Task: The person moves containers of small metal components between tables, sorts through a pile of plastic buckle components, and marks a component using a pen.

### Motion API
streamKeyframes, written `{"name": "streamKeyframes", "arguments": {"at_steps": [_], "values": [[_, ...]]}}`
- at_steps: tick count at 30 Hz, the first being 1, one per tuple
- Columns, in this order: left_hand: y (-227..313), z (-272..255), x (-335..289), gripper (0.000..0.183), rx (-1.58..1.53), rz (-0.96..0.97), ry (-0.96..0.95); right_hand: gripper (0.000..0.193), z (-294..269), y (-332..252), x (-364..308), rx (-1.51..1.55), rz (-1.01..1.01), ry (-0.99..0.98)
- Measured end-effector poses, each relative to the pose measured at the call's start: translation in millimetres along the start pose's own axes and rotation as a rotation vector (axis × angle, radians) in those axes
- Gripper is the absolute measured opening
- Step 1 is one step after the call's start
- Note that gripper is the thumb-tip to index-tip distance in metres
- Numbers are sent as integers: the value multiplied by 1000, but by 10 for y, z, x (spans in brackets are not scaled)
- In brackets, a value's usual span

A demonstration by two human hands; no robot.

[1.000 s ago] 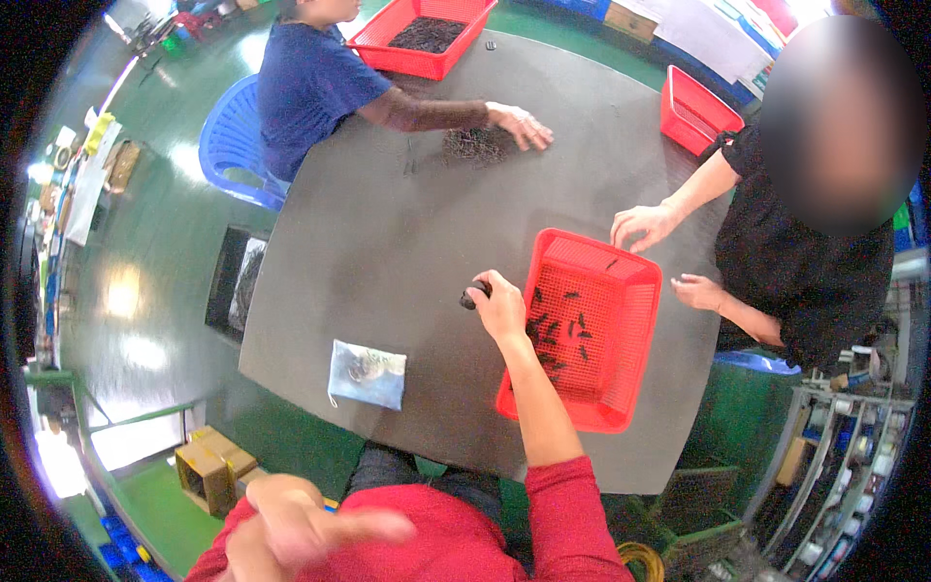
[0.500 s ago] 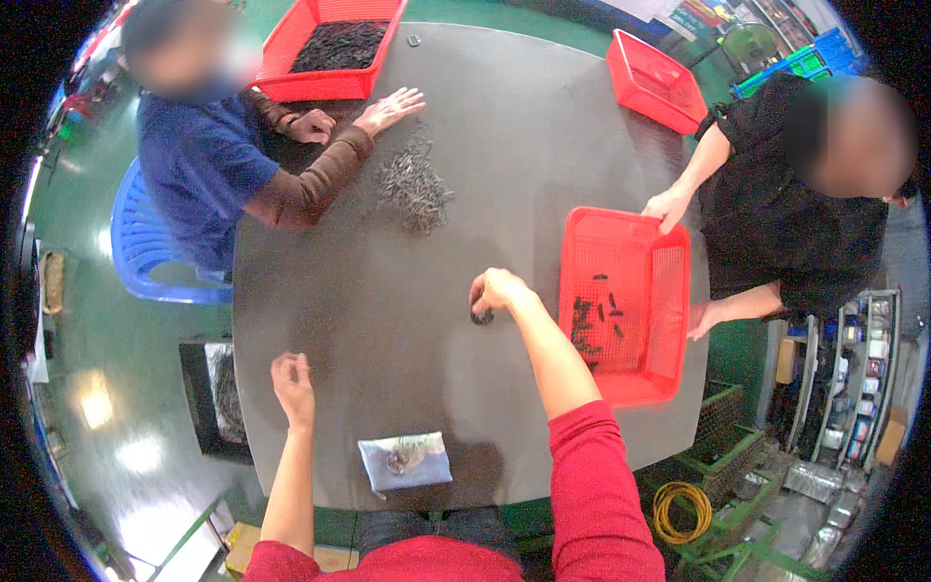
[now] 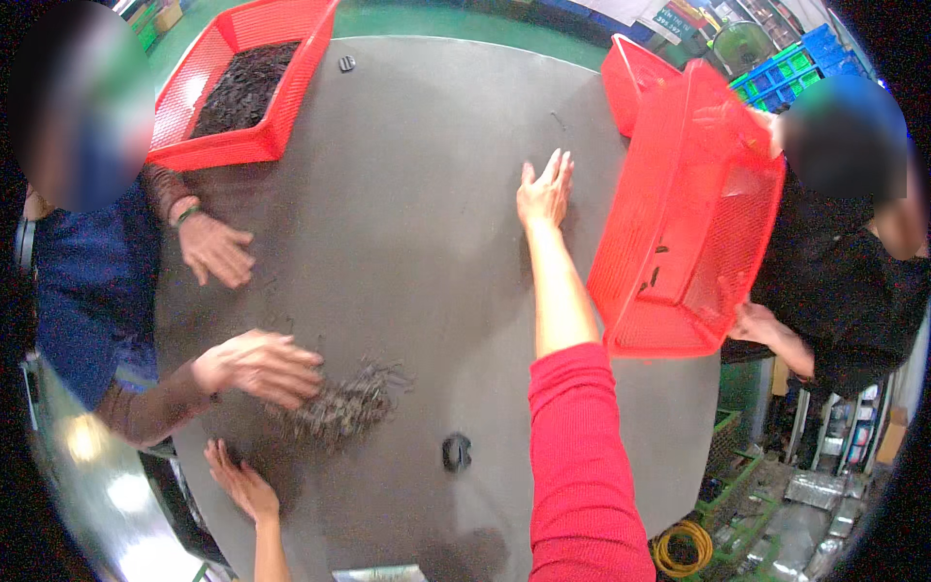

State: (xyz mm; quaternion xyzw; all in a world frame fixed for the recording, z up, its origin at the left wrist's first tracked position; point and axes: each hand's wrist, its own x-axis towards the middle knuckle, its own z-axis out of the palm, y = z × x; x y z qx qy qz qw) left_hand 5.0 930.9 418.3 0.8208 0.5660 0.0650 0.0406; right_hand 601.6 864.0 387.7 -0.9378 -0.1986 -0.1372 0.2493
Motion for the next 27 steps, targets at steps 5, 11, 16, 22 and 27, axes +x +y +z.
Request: {"name": "streamKeyframes", "arguments": {"at_steps": [5, 11, 16, 22, 27], "values": [[20, 39, 12, 43, 121, 52, -43, 65, 460, 318, 832, -163, 41, -4], [44, 33, 48, 42, 62, 13, -43, 61, 430, 78, 987, -226, -256, -246], [87, 90, 91, 45, -89, -23, 44, 46, 51, -364, -337, -43, -638, -260], [-24, 91, 73, 45, -88, 2, 31, 51, -548, -1143, -1938, 127, -657, -527], [-15, 75, 50, 44, -183, -7, 81, 48, -641, -1635, -2664, 287, -763, -647]]}}
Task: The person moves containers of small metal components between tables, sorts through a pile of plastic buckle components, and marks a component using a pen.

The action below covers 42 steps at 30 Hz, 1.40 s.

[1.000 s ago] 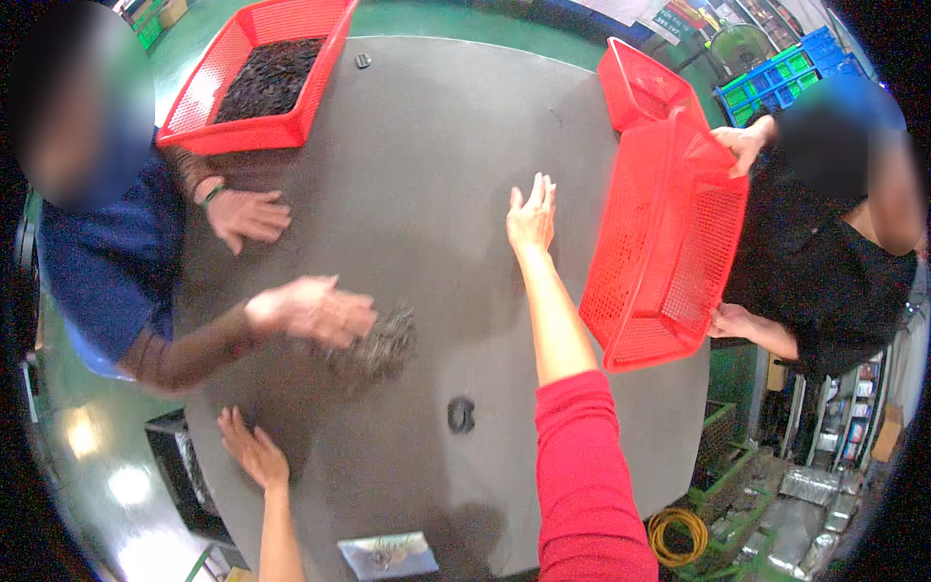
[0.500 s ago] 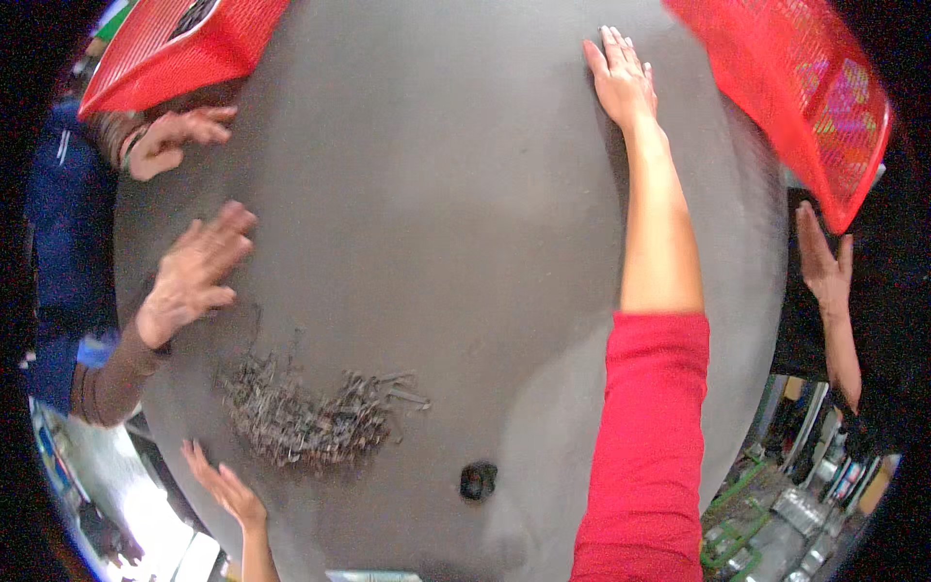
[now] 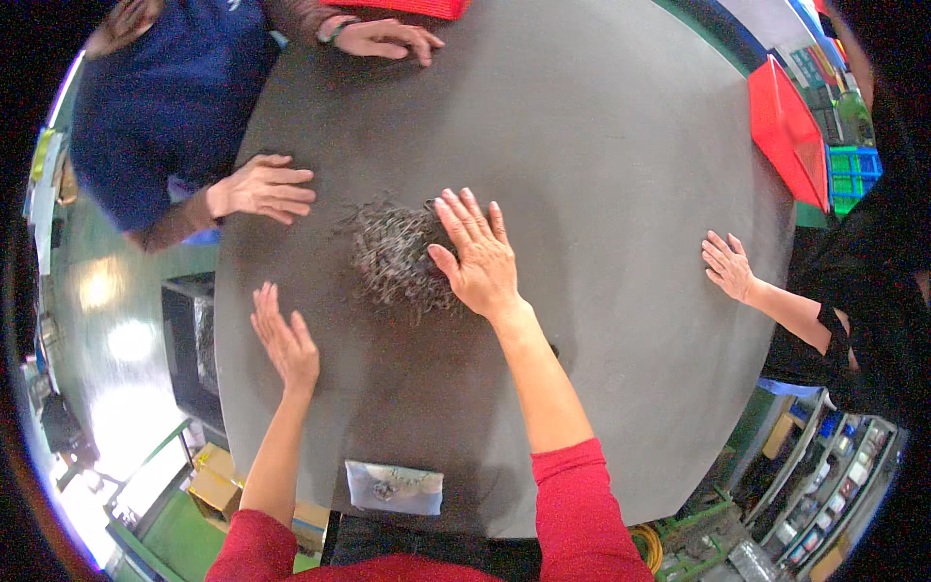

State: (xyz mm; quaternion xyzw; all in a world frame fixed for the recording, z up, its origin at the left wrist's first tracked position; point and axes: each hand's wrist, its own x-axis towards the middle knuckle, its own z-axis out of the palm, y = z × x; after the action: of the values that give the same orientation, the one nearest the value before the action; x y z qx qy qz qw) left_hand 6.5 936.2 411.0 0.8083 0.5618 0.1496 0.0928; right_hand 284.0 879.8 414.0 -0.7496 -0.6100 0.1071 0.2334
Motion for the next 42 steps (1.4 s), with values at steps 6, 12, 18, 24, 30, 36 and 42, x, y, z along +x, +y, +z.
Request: {"name": "streamKeyframes", "arguments": {"at_steps": [6, 12, 18, 24, 30, 36, 42], "values": [[-124, 42, -18, 41, -240, 22, 104, 41, 294, -683, -57, 96, -186, -33], [-322, 26, -88, 39, -485, 13, 140, 31, 413, -954, -41, 399, -191, 46], [-178, 12, 169, 42, -426, 203, -49, 36, 569, -737, 440, 40, -120, 164], [-354, -91, 111, 35, -710, 445, -328, 33, 578, -1312, -445, 369, -427, -304], [-516, -242, -62, 29, -739, 295, -38, 36, 482, -995, -1017, 82, 112, 265], [-240, -46, -412, 27, -750, 377, -18, 39, 1025, -1778, -1034, 103, 176, 334], [-527, -333, -869, 24, -1233, 17, -82, 27, 1365, -2517, -1241, 705, 388, 505]]}}
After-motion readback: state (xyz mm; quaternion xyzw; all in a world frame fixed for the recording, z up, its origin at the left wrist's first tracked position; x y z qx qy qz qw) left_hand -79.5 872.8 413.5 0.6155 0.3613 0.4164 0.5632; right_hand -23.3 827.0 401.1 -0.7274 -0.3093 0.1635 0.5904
